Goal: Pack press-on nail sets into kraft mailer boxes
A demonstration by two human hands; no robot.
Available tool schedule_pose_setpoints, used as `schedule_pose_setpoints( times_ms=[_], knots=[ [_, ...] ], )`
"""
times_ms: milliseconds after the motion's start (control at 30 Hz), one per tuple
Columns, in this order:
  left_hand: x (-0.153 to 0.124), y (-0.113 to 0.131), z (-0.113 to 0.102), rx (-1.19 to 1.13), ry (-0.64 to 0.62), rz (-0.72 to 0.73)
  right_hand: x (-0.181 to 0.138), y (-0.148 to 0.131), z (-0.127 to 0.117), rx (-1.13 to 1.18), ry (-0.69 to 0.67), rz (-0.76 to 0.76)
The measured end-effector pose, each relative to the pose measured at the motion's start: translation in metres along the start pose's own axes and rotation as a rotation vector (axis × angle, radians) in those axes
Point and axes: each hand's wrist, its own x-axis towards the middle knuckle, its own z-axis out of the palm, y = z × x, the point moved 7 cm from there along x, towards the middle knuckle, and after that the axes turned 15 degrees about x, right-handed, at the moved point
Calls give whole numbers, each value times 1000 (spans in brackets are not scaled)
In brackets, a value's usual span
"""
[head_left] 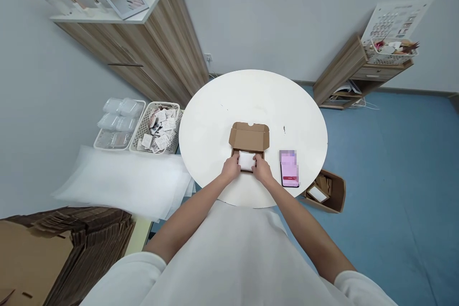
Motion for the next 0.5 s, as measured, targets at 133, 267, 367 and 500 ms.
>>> schedule_pose_setpoints(
  times_ms=[133, 267, 367, 500],
  knots=[
    [0, 6, 8, 144, -100, 38, 1, 2, 6, -91, -24, 4],
    [0, 9, 10, 172, -122, 28, 1, 0, 9, -163, -47, -8],
    [-3, 13, 9, 173, -123, 33, -2, -5, 9, -218, -60, -36],
    [-12, 17, -2, 171, -44, 78, -9, -17, 0, -222, -33, -115]
  ],
)
